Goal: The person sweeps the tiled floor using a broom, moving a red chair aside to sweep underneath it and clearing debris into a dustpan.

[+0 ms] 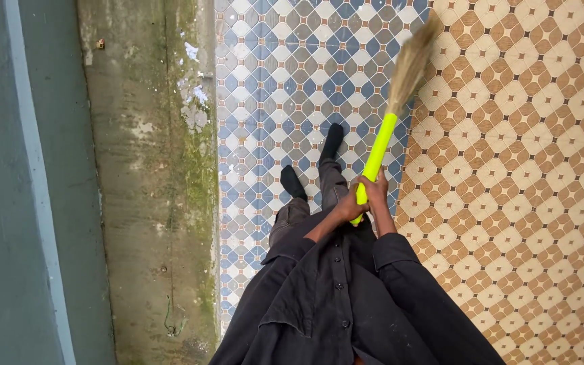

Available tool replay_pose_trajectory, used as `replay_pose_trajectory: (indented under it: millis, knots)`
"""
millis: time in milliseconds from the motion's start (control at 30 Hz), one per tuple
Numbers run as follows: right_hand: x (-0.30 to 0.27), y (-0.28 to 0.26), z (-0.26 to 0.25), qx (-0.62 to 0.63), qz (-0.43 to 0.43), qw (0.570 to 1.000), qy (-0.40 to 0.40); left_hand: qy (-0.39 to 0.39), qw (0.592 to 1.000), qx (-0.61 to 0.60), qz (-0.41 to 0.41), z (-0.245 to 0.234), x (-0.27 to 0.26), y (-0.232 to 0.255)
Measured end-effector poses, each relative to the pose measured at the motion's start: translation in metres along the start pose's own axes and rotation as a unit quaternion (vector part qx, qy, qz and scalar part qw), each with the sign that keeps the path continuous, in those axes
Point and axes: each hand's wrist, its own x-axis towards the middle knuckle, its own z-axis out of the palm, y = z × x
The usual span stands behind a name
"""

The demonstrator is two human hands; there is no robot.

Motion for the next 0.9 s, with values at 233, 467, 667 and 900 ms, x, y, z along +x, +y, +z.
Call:
replay_pose_trajectory:
  millis: [233, 467, 667, 900]
  knots:
    - [0.069, -0.035, -0.005, 0.024, 0.096, 0.995, 0.012, -0.058, 0.988, -0.095, -0.104, -0.010, 0.072, 0.043]
    - [0.061, -0.038, 0.102, -0.058, 0.081, 0.982, -0.158, 0.082, 0.947, -0.219, -0.219, -0.080, 0.027, -0.012]
    - [0.042, -0.064, 0.184, -0.124, 0.030, 0.937, -0.325, 0.230, 0.879, -0.334, -0.249, -0.117, -0.008, -0.014]
    - [0.057, -0.079, 0.198, -0.078, -0.059, 0.907, -0.410, 0.303, 0.878, -0.287, -0.234, -0.118, 0.012, 0.020]
